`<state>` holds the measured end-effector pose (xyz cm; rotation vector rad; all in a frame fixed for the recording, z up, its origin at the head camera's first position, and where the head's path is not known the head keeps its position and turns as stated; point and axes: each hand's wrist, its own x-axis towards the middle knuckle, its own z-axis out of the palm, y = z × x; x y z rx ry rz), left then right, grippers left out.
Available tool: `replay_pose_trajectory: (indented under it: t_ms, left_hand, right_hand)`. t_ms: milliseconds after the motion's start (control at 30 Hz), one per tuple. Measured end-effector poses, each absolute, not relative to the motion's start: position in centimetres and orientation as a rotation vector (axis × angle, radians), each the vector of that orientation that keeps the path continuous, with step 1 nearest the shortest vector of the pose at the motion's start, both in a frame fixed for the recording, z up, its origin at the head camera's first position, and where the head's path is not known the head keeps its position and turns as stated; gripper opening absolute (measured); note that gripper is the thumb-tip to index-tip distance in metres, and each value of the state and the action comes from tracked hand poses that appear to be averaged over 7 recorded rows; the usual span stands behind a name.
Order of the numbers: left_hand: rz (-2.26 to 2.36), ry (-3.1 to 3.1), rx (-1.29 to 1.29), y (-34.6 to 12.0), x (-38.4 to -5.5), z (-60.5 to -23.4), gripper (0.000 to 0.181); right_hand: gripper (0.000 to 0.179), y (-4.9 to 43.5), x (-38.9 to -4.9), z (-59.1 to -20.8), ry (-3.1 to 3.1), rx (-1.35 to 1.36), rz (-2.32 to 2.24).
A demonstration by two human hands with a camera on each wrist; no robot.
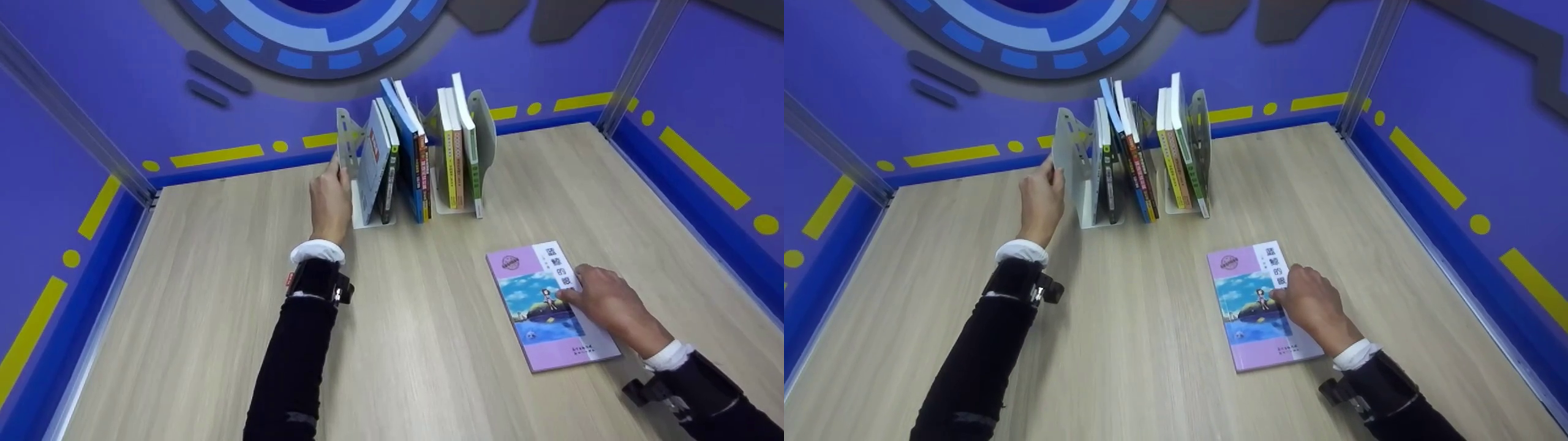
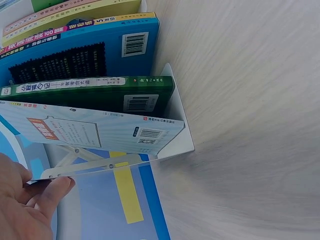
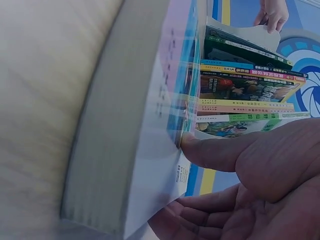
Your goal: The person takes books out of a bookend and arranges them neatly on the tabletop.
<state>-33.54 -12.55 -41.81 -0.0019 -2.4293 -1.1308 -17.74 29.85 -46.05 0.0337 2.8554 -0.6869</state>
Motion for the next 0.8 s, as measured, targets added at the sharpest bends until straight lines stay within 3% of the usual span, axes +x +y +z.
replay_pose_trajectory:
  t_ms: [167,467,800]
  left_hand:
    - [-1.132,-2.44,0.007,-12.6,-33.5,-41.7,0.041]
    - [-1.148,-2.443,0.015,-12.4,-33.4,-41.8,0.043]
    - [-1.15,-2.444,0.002,-12.5,-33.3,-41.7,0.039]
  right_hand:
    - [0.065,29.3,-17.5,-46.5,3.009,0.003,-0.667]
    - [0.062,28.9,-17.6,-46.0,3.073,-0.051,-0.605]
    - [0.061,27.6,-18.9,-43.0,3.064,-0.079,-0.609]
